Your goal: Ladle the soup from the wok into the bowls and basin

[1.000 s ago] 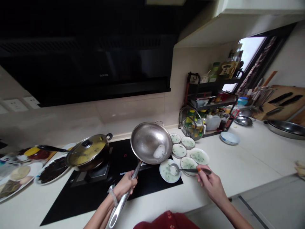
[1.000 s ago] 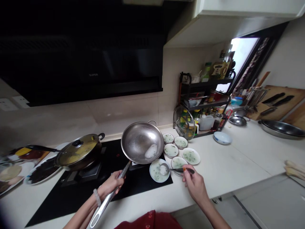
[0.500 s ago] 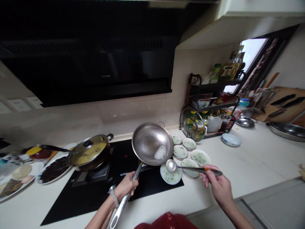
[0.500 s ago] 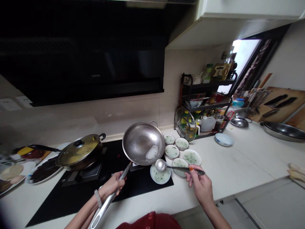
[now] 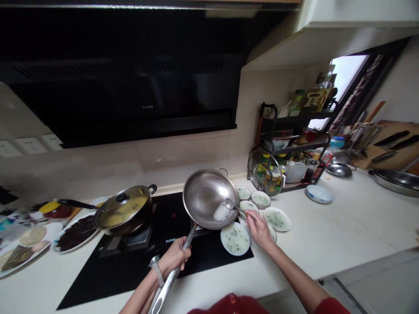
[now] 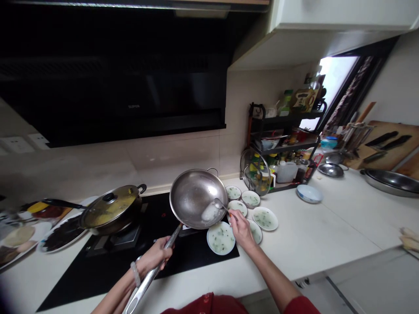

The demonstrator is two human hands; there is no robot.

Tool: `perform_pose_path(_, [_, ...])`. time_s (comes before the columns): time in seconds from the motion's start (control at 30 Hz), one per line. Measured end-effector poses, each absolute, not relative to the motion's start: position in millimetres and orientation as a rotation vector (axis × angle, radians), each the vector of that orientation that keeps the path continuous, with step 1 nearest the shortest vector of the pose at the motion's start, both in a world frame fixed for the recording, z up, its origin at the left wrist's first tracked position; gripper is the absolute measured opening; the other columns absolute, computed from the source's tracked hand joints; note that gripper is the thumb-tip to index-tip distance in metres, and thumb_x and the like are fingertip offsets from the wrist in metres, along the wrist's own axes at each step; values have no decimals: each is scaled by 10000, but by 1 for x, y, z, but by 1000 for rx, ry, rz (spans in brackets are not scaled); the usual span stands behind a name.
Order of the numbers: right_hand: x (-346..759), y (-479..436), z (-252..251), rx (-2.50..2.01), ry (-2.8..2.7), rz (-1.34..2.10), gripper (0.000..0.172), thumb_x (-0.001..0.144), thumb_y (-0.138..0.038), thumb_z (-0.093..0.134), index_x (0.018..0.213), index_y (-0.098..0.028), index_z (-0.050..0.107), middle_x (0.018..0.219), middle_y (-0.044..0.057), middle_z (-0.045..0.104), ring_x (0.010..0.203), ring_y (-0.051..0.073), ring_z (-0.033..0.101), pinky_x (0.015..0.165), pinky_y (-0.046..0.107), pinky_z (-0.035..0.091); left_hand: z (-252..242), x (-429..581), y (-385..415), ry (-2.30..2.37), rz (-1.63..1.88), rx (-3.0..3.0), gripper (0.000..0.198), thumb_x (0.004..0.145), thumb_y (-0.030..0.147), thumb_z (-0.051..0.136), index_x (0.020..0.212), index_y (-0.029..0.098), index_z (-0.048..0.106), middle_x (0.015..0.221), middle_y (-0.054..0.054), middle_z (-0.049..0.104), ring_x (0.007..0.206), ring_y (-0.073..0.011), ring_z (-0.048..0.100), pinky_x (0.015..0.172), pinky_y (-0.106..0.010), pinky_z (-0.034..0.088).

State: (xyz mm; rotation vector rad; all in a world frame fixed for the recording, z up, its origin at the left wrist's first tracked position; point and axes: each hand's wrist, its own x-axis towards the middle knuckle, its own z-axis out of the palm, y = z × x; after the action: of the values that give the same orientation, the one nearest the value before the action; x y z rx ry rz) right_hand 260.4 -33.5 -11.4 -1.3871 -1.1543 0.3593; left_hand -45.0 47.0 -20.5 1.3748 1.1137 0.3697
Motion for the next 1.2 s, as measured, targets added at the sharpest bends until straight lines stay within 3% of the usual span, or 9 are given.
perform_pose_path(0.23, [258, -24, -27, -1387, -752, 492, 263, 774, -452, 537, 874, -210, 550, 505, -13, 593, 456, 203, 588, 548, 342, 522, -16, -44, 45, 1119, 371, 1385, 171, 604, 93, 496, 716, 190, 411, 433, 98, 425, 288, -45, 354, 294, -155, 286])
perform_pose_path(0.37, [260, -23, -25, -1344, -528, 569, 277, 708, -454, 592, 834, -219, 516, 521, 7, 627, 442, 211, 592, 428, 311, 482, -19, -45, 45, 1117, 372, 1368, 174, 611, 86, 504, 722, 188, 417, 431, 97, 428, 285, -47, 365, 295, -151, 284])
perform_pose_path(1.2, [262, -40, -11, -1319, -496, 552, 281, 701, -426, 618, 853, -208, 527, 491, -10, 613, 440, 191, 583, 431, 292, 472, -23, -45, 48, 1118, 365, 1381, 191, 578, 75, 456, 724, 191, 410, 431, 91, 445, 279, -57, 373, 294, -163, 267])
